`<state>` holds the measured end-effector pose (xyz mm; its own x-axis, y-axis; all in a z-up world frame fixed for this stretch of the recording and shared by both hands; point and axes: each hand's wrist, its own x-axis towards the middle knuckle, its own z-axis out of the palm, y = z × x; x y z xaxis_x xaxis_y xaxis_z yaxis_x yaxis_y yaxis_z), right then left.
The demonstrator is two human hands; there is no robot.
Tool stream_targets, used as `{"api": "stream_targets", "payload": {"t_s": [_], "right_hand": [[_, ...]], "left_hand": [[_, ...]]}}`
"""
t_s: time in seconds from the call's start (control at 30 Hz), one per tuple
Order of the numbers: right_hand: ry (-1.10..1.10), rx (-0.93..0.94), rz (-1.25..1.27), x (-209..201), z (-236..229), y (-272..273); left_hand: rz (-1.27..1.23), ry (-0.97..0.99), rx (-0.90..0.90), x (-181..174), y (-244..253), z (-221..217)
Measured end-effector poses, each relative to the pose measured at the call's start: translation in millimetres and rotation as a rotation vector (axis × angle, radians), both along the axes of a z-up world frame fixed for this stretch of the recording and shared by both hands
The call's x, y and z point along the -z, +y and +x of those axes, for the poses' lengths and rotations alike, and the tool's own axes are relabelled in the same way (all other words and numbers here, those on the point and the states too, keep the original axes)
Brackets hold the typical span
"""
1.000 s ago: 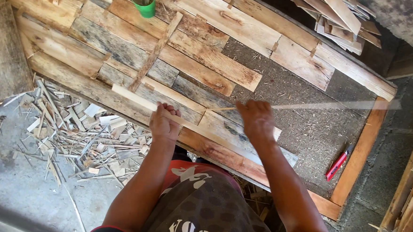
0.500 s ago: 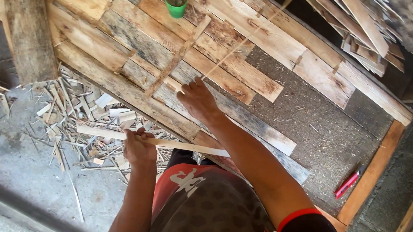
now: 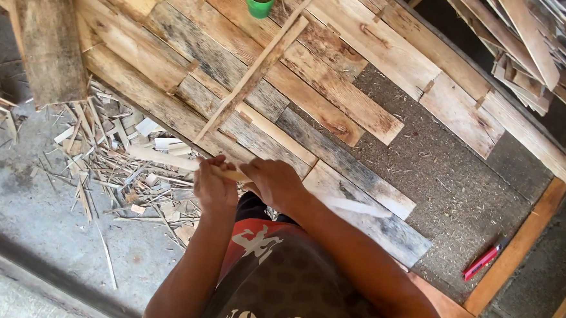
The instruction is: Installing and trimming wood strips onto a panel for decorative cladding.
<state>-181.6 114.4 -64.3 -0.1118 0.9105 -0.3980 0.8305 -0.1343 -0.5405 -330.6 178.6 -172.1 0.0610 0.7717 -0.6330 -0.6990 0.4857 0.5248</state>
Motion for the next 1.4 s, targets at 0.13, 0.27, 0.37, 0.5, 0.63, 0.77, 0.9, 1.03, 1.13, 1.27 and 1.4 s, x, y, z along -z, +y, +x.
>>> {"api": "stream_targets", "payload": {"t_s": [0.13, 0.27, 0.37, 0.5, 0.63, 0.77, 0.9, 1.03, 1.13, 1.27, 1.4], "right_hand": [[-0.123, 0.139, 0.33, 55.2, 12.3, -57.9], [-0.296, 0.334, 0.037, 43.8, 42.2, -75.6], [-0.388, 0.481, 0.097, 63.1, 75.0, -112.0], [-0.561, 0.697, 0.167, 64.0, 114.0, -147.7], [-0.449, 0.775, 0.495, 94.3, 143.2, -181.8], [-0.457, 0.816, 0.356, 100.6, 151.6, -179.8], [-0.43, 0.82, 0.302, 108.5, 152.6, -172.7], [-0.348, 0.862, 0.239, 116.8, 155.5, -168.5], [-0.389, 0.831, 0.251, 113.5, 154.8, -163.9], [-0.401, 0.811, 0.264, 104.7, 156.0, -157.1], [-0.391, 0.828, 0.178, 113.5, 159.3, -156.5]], "left_hand": [[-0.208, 0.134, 0.127, -54.0, -0.9, 62.4], [-0.331, 0.206, 0.285, -46.0, -14.7, 107.2], [-0.191, 0.278, 0.552, 6.8, -18.0, 119.0], [0.277, 0.837, 1.001, -11.9, -1.4, 130.6], [0.955, 1.23, 1.011, 45.4, 7.0, 130.5], [1.345, 1.394, 1.165, 50.6, 15.3, 136.7], [1.542, 1.514, 1.379, 75.4, 16.1, 142.6], [1.611, 1.479, 1.435, 67.8, 13.7, 146.7], [1.601, 1.48, 1.54, 69.2, 11.4, 148.2], [1.62, 1.497, 1.484, 85.2, 7.9, 148.5], [1.632, 1.576, 1.562, 75.2, 10.7, 154.4]]}}
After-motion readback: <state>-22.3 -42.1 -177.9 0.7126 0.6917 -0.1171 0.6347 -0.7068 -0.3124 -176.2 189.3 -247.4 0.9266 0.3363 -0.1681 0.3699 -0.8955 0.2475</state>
